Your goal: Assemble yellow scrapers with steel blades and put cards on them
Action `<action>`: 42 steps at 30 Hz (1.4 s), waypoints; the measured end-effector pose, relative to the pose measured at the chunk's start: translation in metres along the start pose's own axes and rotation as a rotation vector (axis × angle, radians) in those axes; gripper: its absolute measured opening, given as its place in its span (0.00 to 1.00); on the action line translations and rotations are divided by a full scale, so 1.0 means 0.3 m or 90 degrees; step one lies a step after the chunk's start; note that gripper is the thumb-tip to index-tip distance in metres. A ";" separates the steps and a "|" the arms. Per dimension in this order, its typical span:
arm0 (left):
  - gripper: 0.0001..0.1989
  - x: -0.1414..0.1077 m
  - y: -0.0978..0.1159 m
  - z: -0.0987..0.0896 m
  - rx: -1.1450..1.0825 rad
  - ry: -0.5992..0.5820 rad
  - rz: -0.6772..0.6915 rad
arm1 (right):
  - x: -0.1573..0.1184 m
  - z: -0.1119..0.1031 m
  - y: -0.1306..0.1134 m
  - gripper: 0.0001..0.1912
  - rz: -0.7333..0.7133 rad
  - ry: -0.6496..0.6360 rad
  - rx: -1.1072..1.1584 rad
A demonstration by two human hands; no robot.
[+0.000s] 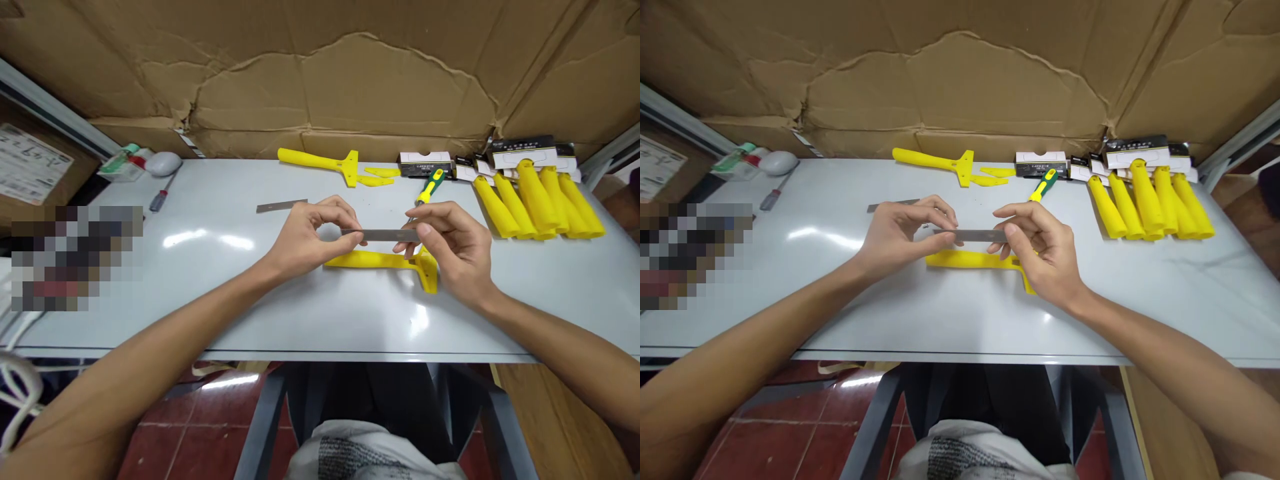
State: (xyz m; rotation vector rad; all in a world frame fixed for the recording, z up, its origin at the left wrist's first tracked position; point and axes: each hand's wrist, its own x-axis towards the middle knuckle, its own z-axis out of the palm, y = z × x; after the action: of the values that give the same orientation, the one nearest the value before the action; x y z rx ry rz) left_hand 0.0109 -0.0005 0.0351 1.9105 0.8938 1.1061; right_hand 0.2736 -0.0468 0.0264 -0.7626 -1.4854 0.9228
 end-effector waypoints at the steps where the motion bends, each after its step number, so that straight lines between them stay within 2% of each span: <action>1: 0.03 0.000 0.002 -0.001 -0.002 0.001 -0.001 | 0.001 0.000 0.002 0.08 0.004 0.003 -0.003; 4: 0.05 -0.002 0.006 -0.002 -0.013 -0.006 -0.013 | 0.001 0.004 0.006 0.09 0.005 0.022 -0.002; 8: 0.15 -0.002 0.009 -0.005 -0.030 -0.034 -0.019 | 0.002 0.007 0.003 0.08 0.002 0.032 0.005; 13: 0.13 -0.002 -0.004 -0.001 -0.062 -0.042 -0.009 | 0.008 0.001 0.002 0.09 0.021 0.048 0.015; 17: 0.16 -0.003 -0.013 0.004 -0.026 -0.026 0.041 | 0.012 -0.007 0.005 0.08 0.031 0.058 0.023; 21: 0.10 -0.003 -0.001 0.010 0.076 0.016 0.139 | 0.013 -0.010 0.006 0.09 0.049 0.064 0.030; 24: 0.03 -0.004 0.016 0.014 0.145 0.075 0.196 | 0.013 -0.006 0.003 0.09 0.039 0.026 0.098; 27: 0.07 -0.004 0.025 0.013 0.135 0.101 0.213 | 0.015 0.001 -0.002 0.10 0.023 -0.024 0.151; 30: 0.06 -0.004 0.023 0.010 0.070 0.053 0.187 | 0.019 0.007 -0.008 0.15 0.072 -0.022 0.150; 33: 0.04 -0.008 0.024 0.011 -0.005 -0.025 0.114 | 0.025 0.010 -0.016 0.18 0.140 -0.028 0.162; 36: 0.04 -0.018 0.038 0.016 -0.047 -0.085 0.036 | 0.031 0.013 -0.026 0.18 0.152 -0.029 0.206; 42: 0.06 -0.044 0.079 0.031 -0.063 -0.118 0.022 | 0.036 0.022 -0.041 0.21 0.170 -0.060 0.220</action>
State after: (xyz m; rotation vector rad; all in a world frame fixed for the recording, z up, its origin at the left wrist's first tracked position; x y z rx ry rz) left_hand 0.0190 -0.0254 0.0471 1.9174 0.6942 0.9577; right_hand 0.2664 -0.0442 0.0423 -0.6766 -1.2740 1.3924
